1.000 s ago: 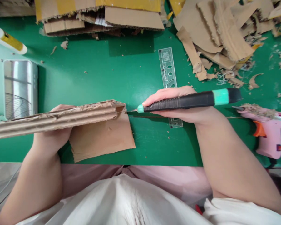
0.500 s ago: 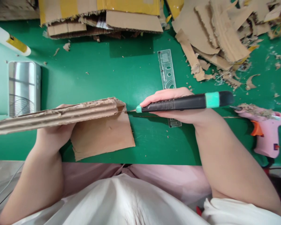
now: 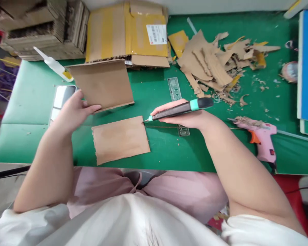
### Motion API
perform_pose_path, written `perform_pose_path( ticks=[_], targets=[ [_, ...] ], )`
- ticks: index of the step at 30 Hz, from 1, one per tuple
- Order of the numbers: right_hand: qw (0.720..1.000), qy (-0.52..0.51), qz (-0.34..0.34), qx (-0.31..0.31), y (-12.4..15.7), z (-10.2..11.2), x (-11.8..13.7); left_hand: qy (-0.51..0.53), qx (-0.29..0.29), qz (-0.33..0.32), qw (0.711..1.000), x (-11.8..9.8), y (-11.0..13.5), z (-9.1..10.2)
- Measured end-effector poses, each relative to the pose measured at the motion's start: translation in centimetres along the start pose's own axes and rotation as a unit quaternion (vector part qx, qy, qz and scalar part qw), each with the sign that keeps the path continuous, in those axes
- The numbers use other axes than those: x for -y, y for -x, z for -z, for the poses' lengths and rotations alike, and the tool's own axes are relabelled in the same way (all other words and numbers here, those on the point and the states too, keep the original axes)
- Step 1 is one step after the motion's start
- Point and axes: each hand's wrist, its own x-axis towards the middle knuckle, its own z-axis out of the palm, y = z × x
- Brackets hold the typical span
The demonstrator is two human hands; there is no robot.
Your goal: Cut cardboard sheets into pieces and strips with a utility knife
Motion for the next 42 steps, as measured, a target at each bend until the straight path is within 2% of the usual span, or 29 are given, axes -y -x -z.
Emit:
perform_pose_path(
  ticks=[3, 4, 5, 6, 8, 9, 11, 13, 14, 16, 18, 20, 22, 26, 33, 42],
  targets=[
    [0.999, -0.014, -0.026, -0.012, 0.0, -0.1, 0.7, 0.074, 0.118, 0.108, 0.984, -0.4, -1.1, -0.1],
    [0.999, -0.011, -0.032, -0.017, -0.1, -0.2, 1.0, 0.06, 0.121, 0.13, 0.982, -0.7, -1.1, 0.1],
    [0.999, -0.002, -0.036, -0.018, -0.2, -0.2, 1.3, 0.019, 0.097, 0.142, 0.985, -1.1, -0.8, 0.3],
    [0.999, 0.008, -0.039, -0.017, -0.3, -0.3, 1.6, -0.04, 0.049, 0.143, 0.988, -1.7, -0.3, 0.5],
    [0.999, 0.024, -0.038, -0.011, -0.7, -0.3, 2.0, -0.169, -0.081, 0.103, 0.977, -3.1, 1.8, 0.4],
    [0.999, 0.026, -0.036, -0.007, -0.9, -0.4, 2.2, -0.196, -0.115, 0.059, 0.972, -3.9, 3.2, 0.0],
    [0.999, 0.025, -0.03, -0.005, -1.2, -0.5, 2.6, -0.195, -0.072, -0.066, 0.976, -5.5, 6.4, -1.8],
    [0.999, 0.026, -0.018, -0.012, -1.3, -0.8, 2.9, -0.22, 0.026, -0.194, 0.956, -6.5, 9.2, -4.4],
    [0.999, 0.03, -0.013, -0.013, -1.2, -1.0, 3.0, -0.237, 0.048, -0.218, 0.945, -6.8, 10.3, -5.7],
    [0.999, 0.031, -0.008, -0.024, -0.6, -1.4, 3.3, -0.263, 0.045, -0.221, 0.938, -6.8, 11.6, -7.9],
    [0.997, 0.006, -0.011, -0.07, 0.3, -1.9, 3.3, -0.272, 0.038, -0.224, 0.935, -6.4, 12.0, -8.9],
    [0.99, -0.036, -0.009, -0.137, 1.1, -2.5, 3.0, -0.274, 0.039, -0.239, 0.931, -5.9, 12.0, -8.9],
    [0.984, -0.066, -0.016, -0.164, 1.7, -3.2, 2.4, -0.272, 0.049, -0.262, 0.925, -5.4, 12.1, -8.3],
    [0.986, -0.082, -0.052, -0.133, 2.3, -4.4, 1.2, -0.265, 0.068, -0.289, 0.917, -4.8, 12.7, -7.5],
    [0.982, -0.098, -0.05, -0.15, 3.2, -4.8, -0.5, -0.26, 0.063, -0.288, 0.919, -4.8, 13.1, -7.7],
    [0.982, -0.102, -0.041, -0.155, 3.4, -5.1, -0.4, -0.263, 0.063, -0.288, 0.919, -4.9, 13.0, -7.6]
  ],
)
